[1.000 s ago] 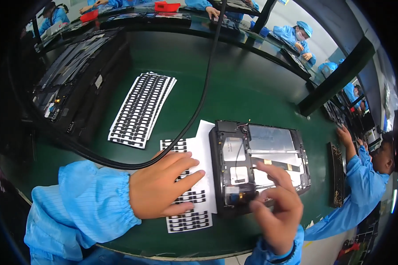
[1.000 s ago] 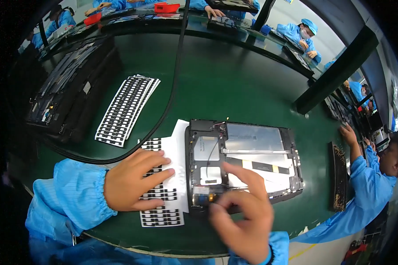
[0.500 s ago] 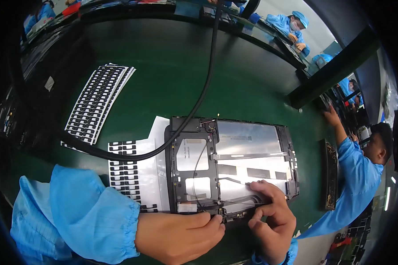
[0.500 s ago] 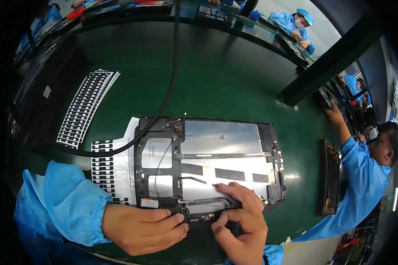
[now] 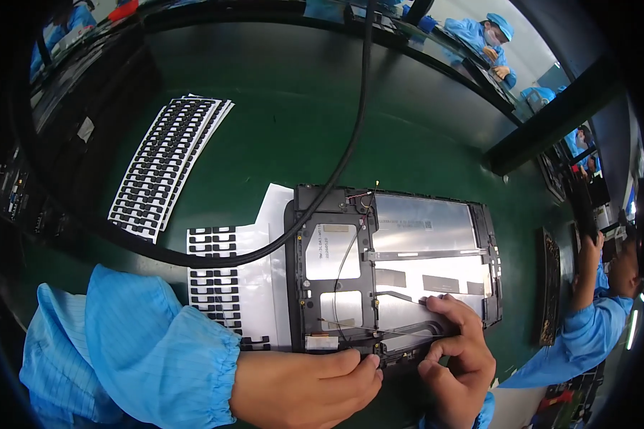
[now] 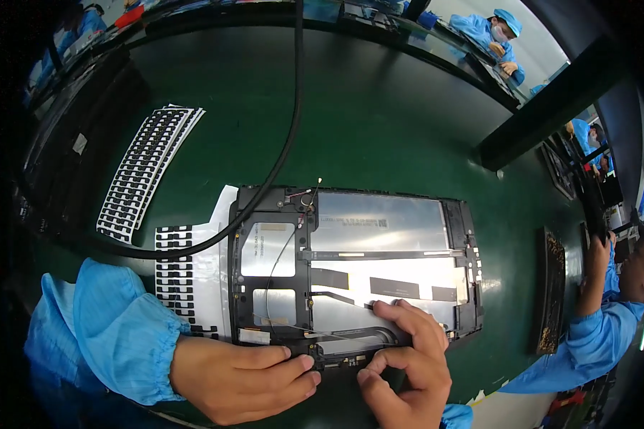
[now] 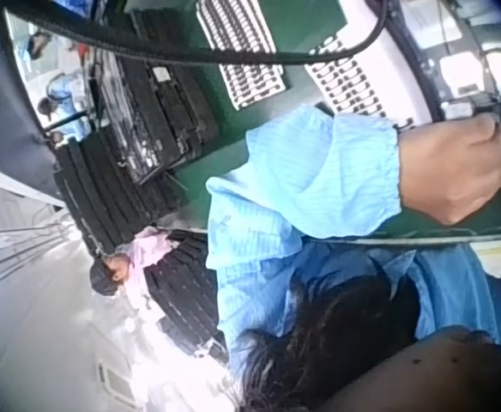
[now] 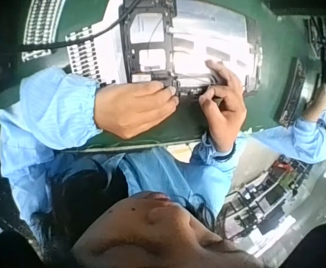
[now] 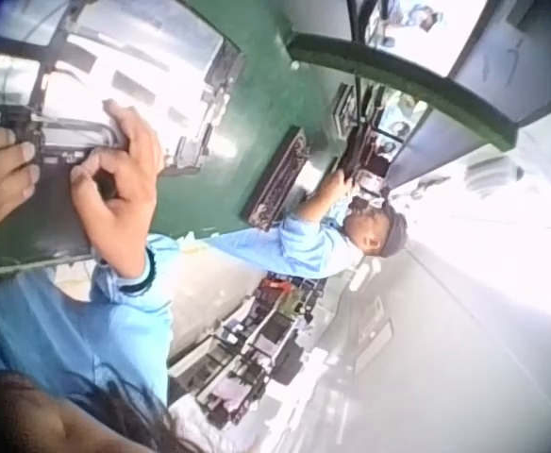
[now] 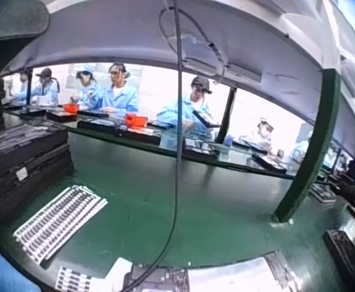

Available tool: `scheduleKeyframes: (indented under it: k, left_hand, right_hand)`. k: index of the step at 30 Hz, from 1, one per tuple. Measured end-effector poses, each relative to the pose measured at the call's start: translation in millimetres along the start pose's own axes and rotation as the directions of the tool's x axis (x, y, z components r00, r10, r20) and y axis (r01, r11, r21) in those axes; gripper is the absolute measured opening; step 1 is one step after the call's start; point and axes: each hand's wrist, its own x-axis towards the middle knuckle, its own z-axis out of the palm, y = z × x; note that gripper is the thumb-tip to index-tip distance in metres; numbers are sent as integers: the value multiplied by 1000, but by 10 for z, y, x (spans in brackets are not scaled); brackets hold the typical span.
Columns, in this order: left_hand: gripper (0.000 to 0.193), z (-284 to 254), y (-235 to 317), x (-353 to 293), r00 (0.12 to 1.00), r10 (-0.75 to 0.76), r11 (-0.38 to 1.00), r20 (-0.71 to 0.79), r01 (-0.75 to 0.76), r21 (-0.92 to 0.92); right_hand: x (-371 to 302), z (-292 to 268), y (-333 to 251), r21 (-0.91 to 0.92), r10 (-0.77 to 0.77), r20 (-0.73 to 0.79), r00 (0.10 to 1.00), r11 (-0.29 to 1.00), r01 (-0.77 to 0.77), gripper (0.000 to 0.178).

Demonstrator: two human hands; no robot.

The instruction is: The person assembles electronic screen modules by hand, connecting ribbon cables to the chassis and applying product labels to the modules.

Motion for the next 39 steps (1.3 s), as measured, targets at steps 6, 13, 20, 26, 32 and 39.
scheduleKeyframes:
  k: [6, 13, 20, 26, 32, 39]
  left_hand:
    - [37, -264, -98, 67, 957, 118, 990, 267, -134, 43]
    - [25, -272, -150, 85, 941, 92, 995, 325, -98, 1]
    - [24, -282, -130, 105, 940, 79, 997, 332, -78, -15]
    - [23, -267, -131, 83, 952, 30, 1000, 305, -31, 0]
    - [22, -176, -129, 53, 977, -3, 1000, 215, 5, -8]
    - [22, -165, -148, 26, 978, -5, 998, 207, 17, -54]
  right_hand:
    - [-2, -41, -9, -7, -38, 27, 999, 999, 38, 8]
    - [12, -14, 25, 66, -34, -8, 999, 997, 35, 10]
    - [14, -71, -11, 13, -111, 58, 992, 994, 111, 6]
    - [17, -53, -32, -40, -116, 58, 992, 992, 118, 7]
    - [-11, -61, 8, -59, -105, 43, 994, 992, 108, 11]
    - [-21, -88, 71, 111, -114, 54, 992, 988, 107, 9]
